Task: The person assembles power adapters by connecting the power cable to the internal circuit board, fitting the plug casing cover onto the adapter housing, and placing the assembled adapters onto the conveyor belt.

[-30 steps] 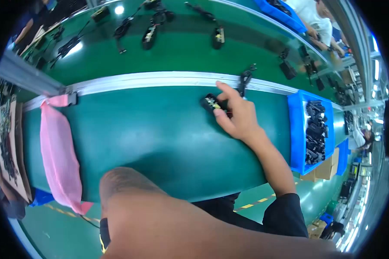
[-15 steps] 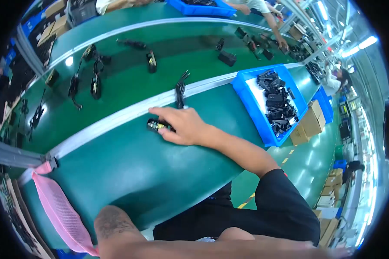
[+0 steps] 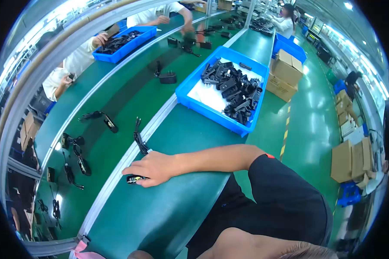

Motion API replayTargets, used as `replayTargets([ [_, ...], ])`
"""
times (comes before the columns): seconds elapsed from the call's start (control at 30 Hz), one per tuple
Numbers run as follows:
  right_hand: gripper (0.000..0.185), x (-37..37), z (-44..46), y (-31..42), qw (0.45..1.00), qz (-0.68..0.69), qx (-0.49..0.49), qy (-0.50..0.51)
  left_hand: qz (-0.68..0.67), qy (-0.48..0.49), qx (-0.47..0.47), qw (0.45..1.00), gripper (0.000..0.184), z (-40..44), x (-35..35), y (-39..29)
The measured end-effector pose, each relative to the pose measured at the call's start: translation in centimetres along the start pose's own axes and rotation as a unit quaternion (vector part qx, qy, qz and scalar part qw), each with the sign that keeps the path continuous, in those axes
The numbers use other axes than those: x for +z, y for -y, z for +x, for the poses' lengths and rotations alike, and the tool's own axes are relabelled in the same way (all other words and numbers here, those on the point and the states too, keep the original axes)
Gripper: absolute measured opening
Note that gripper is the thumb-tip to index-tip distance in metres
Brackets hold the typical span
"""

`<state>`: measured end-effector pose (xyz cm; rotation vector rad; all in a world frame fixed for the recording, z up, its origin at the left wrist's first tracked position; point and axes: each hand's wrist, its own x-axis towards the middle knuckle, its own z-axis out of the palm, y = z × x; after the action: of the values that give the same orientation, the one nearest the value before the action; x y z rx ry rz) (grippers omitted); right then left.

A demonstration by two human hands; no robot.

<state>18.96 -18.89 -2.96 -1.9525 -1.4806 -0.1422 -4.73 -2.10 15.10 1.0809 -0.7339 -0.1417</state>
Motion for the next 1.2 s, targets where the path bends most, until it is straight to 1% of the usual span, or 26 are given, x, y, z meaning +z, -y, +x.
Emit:
replayTargets([
  [0.07, 0.052, 0.3, 0.2, -0.1, 1.0, -0.005, -0.005, -0.009, -0.013, -0.025, -0.05, 0.998, 0.055, -0.5, -1.1, -1.4],
  [0.1, 0.052, 0.2, 0.1, -0.1, 1.0, -0.005, -0.005, -0.007, -0.03, -0.051, -0.163, 0.985, 0.046, -0.1, -2.5, -2.5],
  [0.13, 0.051, -0.1, 0.1, 0.0, 1.0, -0.006, -0.005, -0.002, -0.051, -0.074, -0.277, 0.957, 0.037, 0.5, -4.0, -3.7],
  [0.17, 0.055, 0.0, 0.2, -0.2, 0.999, -0.029, -0.026, -0.015, -0.078, -0.093, -0.383, 0.916, 0.029, 1.1, -5.2, -4.6],
  [0.23, 0.055, 0.1, 0.3, -0.5, 0.999, -0.01, -0.041, -0.03, -0.018, -0.192, -0.325, 0.926, 0.018, 5.5, -0.6, -4.5],
  [0.27, 0.054, -0.1, 0.3, -0.2, 1.0, -0.006, -0.022, -0.009, -0.001, -0.244, -0.198, 0.949, 0.02, 7.0, 1.8, -3.8],
  [0.3, 0.054, -0.4, 0.5, 0.1, 1.0, -0.008, -0.004, 0.0, 0.028, -0.285, -0.069, 0.956, 0.025, 8.7, 4.2, -3.1],
  [0.33, 0.053, -0.5, 0.4, 0.3, 1.0, -0.016, 0.0, 0.003, 0.052, -0.251, -0.001, 0.967, 0.024, 8.4, 3.7, -1.1],
  [0.37, 0.054, -0.5, 0.4, 0.1, 1.0, -0.018, -0.003, 0.007, 0.056, -0.218, 0.021, 0.974, 0.024, 7.1, 2.7, 0.3],
  [0.47, 0.054, -0.1, 0.5, -0.1, 1.0, -0.02, -0.008, 0.003, 0.061, -0.18, 0.044, 0.981, 0.024, 5.9, 1.9, 2.6],
  [0.7, 0.052, -0.1, 0.5, -0.1, 0.999, -0.03, -0.013, 0.001, 0.063, -0.152, 0.063, 0.984, 0.023, 5.2, 1.8, 3.7],
  [0.83, 0.051, -0.1, 0.4, -0.1, 0.999, -0.043, -0.015, 0.007, 0.068, -0.147, 0.071, 0.984, 0.022, 4.4, 1.9, 3.9],
  [1.0, 0.044, 0.0, 0.7, 0.1, 1.0, -0.026, -0.009, -0.008, 0.076, -0.149, 0.079, 0.983, 0.022, 3.5, 2.2, 4.0],
  [1.1, 0.043, -0.2, 0.8, 0.2, 0.999, -0.028, 0.014, 0.033, 0.081, -0.155, 0.087, 0.981, 0.022, 3.1, 2.2, 3.9],
  [1.2, 0.046, -0.2, 0.6, 0.1, 0.999, -0.027, 0.001, 0.017, 0.086, -0.148, 0.091, 0.981, 0.022, 2.9, 2.1, 4.0],
])
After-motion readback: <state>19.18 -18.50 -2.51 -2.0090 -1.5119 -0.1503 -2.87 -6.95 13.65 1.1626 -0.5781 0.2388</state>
